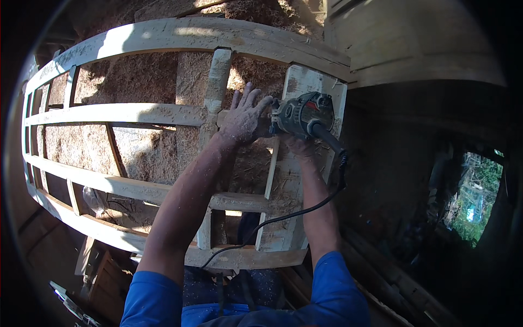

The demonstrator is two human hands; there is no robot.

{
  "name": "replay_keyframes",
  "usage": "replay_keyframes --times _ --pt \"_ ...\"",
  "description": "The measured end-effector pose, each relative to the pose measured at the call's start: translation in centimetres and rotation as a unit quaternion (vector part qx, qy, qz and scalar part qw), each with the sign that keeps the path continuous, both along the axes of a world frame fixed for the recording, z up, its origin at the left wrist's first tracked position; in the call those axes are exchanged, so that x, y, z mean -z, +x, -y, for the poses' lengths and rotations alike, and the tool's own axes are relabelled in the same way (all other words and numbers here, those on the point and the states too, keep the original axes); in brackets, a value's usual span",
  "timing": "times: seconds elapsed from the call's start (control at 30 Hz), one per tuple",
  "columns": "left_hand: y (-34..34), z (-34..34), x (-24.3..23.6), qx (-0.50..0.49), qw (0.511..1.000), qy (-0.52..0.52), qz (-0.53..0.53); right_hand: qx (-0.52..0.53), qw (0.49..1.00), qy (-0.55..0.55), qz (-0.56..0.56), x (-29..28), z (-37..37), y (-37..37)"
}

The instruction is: The person uses a handheld power router to smooth the inner edges of a wooden frame, moving the tool along the wood while sawdust accumulates on their hands and the workspace.

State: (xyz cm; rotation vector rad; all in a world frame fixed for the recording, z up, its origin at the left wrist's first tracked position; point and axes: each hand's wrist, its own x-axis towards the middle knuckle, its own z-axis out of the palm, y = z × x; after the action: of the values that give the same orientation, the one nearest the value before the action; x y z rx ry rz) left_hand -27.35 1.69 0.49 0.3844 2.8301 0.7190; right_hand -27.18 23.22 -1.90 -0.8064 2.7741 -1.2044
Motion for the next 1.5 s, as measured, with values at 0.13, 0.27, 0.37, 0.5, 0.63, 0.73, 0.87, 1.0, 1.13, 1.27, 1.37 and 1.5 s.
replay_keyframes --times 0.13,0.27,0.37,0.5,0.63,0.73,0.87,1.0,1.13,1.27,1.37,1.5 --pt "-0.1 0.6 0.2 0.001 1.000 -0.006 -0.031 -0.039 0.970 0.167 -0.173 -0.3 0.4 -0.5" --pt "0.2 1.3 -2.0 0.005 1.000 0.000 -0.017 -0.035 0.956 -0.194 0.219 0.7 1.0 0.0" --pt "0.4 2.5 -2.0 0.005 0.999 -0.014 -0.044 -0.036 0.950 -0.181 0.250 1.9 2.5 -0.2" --pt "0.8 4.5 -1.4 -0.001 0.995 -0.062 -0.082 -0.035 0.993 0.016 0.113 2.2 3.9 -1.0" --pt "1.9 6.1 -0.8 -0.016 0.994 -0.083 -0.075 -0.038 0.949 -0.242 0.198 -0.8 6.7 -0.8" --pt "0.6 2.8 -2.1 0.006 0.998 -0.027 -0.064 -0.018 0.939 -0.264 0.217 0.4 2.8 -1.2" --pt "0.2 2.0 -1.4 0.010 0.999 -0.002 -0.048 -0.013 0.957 -0.214 0.196 1.5 0.8 -1.7" --pt "-0.2 2.8 -1.7 0.001 0.999 0.025 -0.034 -0.044 0.999 -0.006 0.001 0.9 1.8 -2.3" --pt "-1.8 2.8 -0.9 0.010 0.999 -0.002 -0.042 -0.032 0.825 0.387 -0.411 0.8 1.6 -3.7" --pt "-2.2 3.7 0.7 0.002 0.993 -0.044 -0.105 0.004 0.809 0.388 -0.441 2.8 3.2 -3.9" --pt "-3.1 2.8 -0.1 0.017 0.994 -0.028 -0.103 0.004 0.863 0.392 -0.319 8.5 -1.8 -4.8" --pt "-3.5 2.0 0.0 0.010 0.996 0.024 -0.091 0.017 0.893 0.385 -0.234 12.6 -4.3 -4.6"
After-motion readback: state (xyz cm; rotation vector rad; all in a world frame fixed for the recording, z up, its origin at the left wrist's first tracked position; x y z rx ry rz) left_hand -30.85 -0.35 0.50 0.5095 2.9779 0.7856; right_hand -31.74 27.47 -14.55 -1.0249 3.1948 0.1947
